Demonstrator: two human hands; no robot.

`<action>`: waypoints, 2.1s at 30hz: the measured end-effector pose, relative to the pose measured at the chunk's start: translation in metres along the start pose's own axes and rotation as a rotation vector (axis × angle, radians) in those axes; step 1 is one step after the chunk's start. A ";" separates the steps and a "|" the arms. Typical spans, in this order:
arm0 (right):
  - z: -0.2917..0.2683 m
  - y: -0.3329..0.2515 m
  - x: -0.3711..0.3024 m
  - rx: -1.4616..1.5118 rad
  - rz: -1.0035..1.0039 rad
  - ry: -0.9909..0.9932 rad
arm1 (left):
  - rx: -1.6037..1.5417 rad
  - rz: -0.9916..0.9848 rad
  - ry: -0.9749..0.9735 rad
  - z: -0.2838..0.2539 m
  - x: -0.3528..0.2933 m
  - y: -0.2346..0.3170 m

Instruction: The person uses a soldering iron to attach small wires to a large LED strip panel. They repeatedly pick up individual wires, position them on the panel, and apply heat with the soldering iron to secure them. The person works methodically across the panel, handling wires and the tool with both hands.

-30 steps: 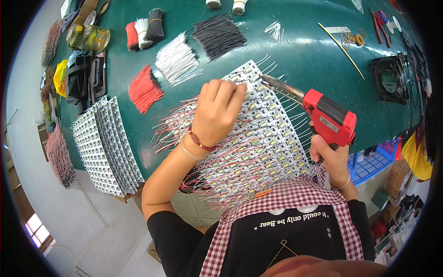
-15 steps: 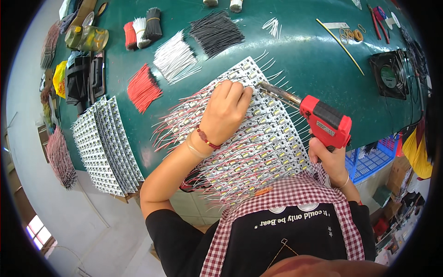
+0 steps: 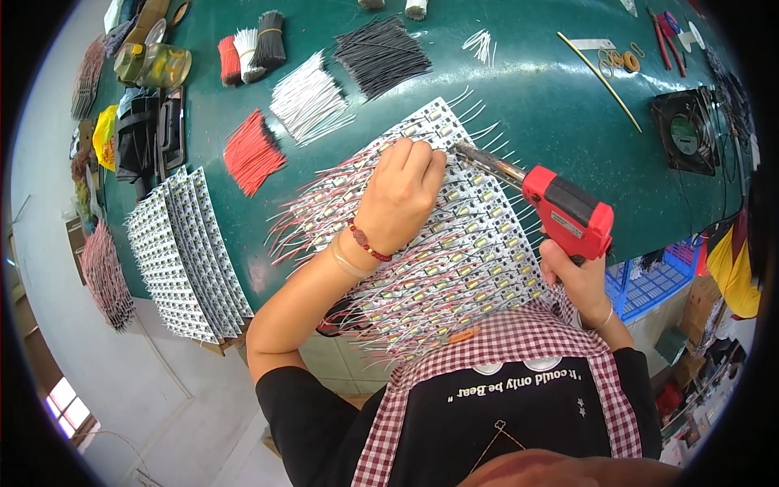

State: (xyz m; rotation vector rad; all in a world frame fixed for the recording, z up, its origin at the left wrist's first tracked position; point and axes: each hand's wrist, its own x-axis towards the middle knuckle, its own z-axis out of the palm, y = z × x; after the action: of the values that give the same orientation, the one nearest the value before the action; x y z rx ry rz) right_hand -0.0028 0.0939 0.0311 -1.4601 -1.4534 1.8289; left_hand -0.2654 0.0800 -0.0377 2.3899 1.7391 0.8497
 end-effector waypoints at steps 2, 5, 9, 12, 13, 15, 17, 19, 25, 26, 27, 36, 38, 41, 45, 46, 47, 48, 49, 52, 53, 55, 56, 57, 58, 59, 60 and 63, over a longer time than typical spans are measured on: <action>-0.001 0.001 0.000 -0.016 0.016 -0.006 | -0.009 0.004 0.000 0.000 0.001 0.000; -0.001 0.002 -0.001 -0.038 -0.007 -0.006 | -0.007 0.008 -0.006 -0.001 0.002 0.001; -0.001 -0.001 -0.007 0.069 0.013 0.078 | -0.006 0.013 -0.004 -0.001 0.002 0.002; -0.004 0.001 -0.010 0.113 0.020 0.086 | 0.007 0.015 -0.013 -0.002 0.002 0.005; -0.006 0.001 -0.012 0.118 0.019 0.080 | 0.010 0.017 -0.015 -0.003 0.002 0.006; -0.009 0.001 -0.015 0.128 0.017 0.069 | 0.014 0.021 -0.019 -0.005 0.003 0.009; -0.010 -0.001 -0.018 0.134 0.000 0.059 | 0.020 0.016 -0.026 -0.006 0.002 0.011; -0.012 -0.002 -0.022 0.133 -0.007 0.054 | 0.018 0.009 -0.028 -0.006 0.001 0.013; -0.013 -0.005 -0.028 0.071 0.017 0.020 | 0.025 -0.040 -0.020 -0.011 -0.006 0.024; -0.011 -0.007 -0.026 0.033 0.019 0.005 | 0.028 -0.052 -0.014 -0.012 -0.008 0.026; -0.010 -0.009 -0.026 -0.004 0.021 -0.010 | 0.030 -0.064 -0.007 -0.012 -0.009 0.028; -0.003 -0.004 -0.029 -0.022 -0.028 0.009 | 0.000 -0.067 0.028 -0.007 -0.014 0.028; 0.000 -0.003 -0.027 -0.011 0.011 0.023 | 0.009 -0.071 0.014 -0.009 -0.015 0.026; 0.003 -0.002 -0.025 -0.038 0.032 0.031 | 0.021 -0.067 0.012 -0.009 -0.016 0.022; 0.009 -0.001 -0.026 -0.057 -0.046 0.054 | 0.032 -0.055 0.014 -0.009 -0.017 0.019; 0.009 -0.001 -0.027 -0.049 -0.049 0.063 | 0.030 -0.052 0.016 -0.010 -0.017 0.019; 0.008 -0.001 -0.028 -0.042 -0.052 0.072 | 0.027 -0.049 0.018 -0.010 -0.017 0.018; 0.008 -0.002 -0.029 -0.034 -0.054 0.081 | 0.025 -0.045 0.019 -0.010 -0.017 0.018; 0.008 -0.003 -0.029 -0.010 -0.047 0.090 | 0.024 -0.045 0.018 -0.011 -0.017 0.018; 0.004 -0.005 -0.031 0.045 -0.037 0.099 | 0.025 -0.043 0.014 -0.011 -0.017 0.020; 0.002 -0.004 -0.032 0.052 -0.043 0.088 | 0.027 -0.040 0.013 -0.011 -0.018 0.020; -0.001 -0.003 -0.034 0.067 -0.043 0.084 | 0.037 -0.035 0.001 -0.011 -0.017 0.022; -0.001 -0.004 -0.035 0.075 -0.038 0.091 | 0.046 -0.033 -0.010 -0.012 -0.017 0.024; -0.002 -0.004 -0.036 0.084 -0.033 0.097 | 0.054 -0.031 -0.020 -0.014 -0.016 0.025; -0.003 -0.004 -0.038 0.096 -0.037 0.102 | 0.066 -0.017 -0.010 -0.015 -0.016 0.025; -0.004 -0.004 -0.039 0.109 -0.042 0.106 | 0.078 -0.004 0.001 -0.016 -0.015 0.025; -0.005 -0.004 -0.041 0.120 -0.046 0.110 | 0.091 0.008 0.012 -0.018 -0.014 0.026; -0.013 -0.003 -0.047 0.124 -0.061 0.084 | 0.002 -0.022 0.092 -0.029 -0.010 0.037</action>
State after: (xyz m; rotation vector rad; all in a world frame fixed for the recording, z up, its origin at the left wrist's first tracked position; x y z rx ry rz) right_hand 0.0254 0.0642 0.0576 -1.3999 -1.3059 1.7660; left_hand -0.2492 0.0503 -0.0037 2.3641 1.7956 0.9697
